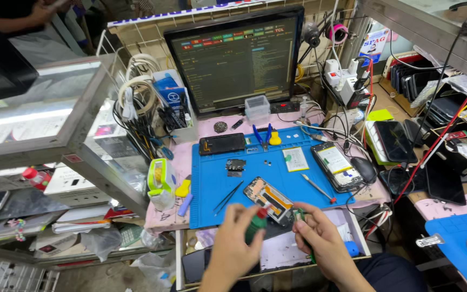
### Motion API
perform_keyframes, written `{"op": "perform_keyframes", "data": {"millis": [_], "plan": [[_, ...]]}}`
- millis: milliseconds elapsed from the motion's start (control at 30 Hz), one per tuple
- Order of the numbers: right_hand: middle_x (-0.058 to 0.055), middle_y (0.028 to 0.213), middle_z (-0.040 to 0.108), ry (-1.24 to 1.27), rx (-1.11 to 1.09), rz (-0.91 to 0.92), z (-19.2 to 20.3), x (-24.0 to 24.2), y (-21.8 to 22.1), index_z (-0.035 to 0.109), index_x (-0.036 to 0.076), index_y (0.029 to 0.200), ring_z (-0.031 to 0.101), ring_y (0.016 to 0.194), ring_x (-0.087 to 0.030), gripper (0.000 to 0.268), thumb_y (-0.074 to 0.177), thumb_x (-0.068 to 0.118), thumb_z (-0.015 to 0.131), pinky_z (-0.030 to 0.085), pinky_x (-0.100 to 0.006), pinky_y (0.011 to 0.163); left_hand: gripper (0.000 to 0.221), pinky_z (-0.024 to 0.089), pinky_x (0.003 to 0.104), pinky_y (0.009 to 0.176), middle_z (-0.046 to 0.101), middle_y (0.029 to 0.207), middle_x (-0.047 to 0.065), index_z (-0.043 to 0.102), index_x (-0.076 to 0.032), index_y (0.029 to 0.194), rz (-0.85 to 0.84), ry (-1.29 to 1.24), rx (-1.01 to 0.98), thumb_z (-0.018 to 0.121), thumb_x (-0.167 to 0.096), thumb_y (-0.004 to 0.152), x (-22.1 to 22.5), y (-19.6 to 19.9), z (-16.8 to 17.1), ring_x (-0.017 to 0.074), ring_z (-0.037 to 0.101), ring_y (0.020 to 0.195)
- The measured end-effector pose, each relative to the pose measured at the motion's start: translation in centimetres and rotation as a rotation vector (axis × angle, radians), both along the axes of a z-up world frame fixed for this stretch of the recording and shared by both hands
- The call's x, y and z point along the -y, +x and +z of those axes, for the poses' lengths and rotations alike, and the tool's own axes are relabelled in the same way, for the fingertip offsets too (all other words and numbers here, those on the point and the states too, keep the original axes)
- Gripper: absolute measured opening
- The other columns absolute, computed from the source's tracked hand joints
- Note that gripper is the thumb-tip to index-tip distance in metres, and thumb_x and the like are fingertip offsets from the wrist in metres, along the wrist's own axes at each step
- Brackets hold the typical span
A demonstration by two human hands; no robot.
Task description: The person manipulates a small internal circuit board with a screwdriver and fits it into the chassis of a mobile phone on a blue workbench mat.
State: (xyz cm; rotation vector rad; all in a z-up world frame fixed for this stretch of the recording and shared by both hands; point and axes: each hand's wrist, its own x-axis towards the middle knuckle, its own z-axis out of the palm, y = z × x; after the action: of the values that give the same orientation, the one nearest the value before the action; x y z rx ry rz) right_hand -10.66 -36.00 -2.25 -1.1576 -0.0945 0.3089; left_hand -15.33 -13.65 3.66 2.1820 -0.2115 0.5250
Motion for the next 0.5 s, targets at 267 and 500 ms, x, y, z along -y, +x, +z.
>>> {"op": "perform_keyframes", "data": {"millis": [267, 500], "plan": [[-0.006, 0.075, 0.055, -0.070, -0.001, 0.057, 0.3, -2.8, 0.3, 0.057, -0.003, 0.138, 0.050, 0.054, -0.010, 0.043, 0.098, 0.012, 0.060, 0.037, -0.023, 0.044, 0.057, 0.047, 0.046, 0.078, 0.057, 0.111, 0.016, 0.067, -0.012, 0.128, -0.061, 0.308, 0.076, 0.076, -0.008, 0.072, -0.4, -1.2, -0.6, 0.0350, 0.060, 0.099], [-0.006, 0.078, 0.057, -0.024, -0.241, -0.026, -1.3, -1.7, 0.3, 0.057, -0.001, 0.137, 0.050, 0.054, -0.012, 0.044, 0.096, 0.015, 0.059, 0.037, -0.026, 0.042, 0.053, 0.042, 0.047, 0.081, 0.057, 0.113, 0.016, 0.067, -0.008, 0.126, -0.135, 0.489, 0.107, 0.070, -0.005, 0.073, 0.1, -0.3, -0.3, 0.0340, 0.057, 0.101]]}}
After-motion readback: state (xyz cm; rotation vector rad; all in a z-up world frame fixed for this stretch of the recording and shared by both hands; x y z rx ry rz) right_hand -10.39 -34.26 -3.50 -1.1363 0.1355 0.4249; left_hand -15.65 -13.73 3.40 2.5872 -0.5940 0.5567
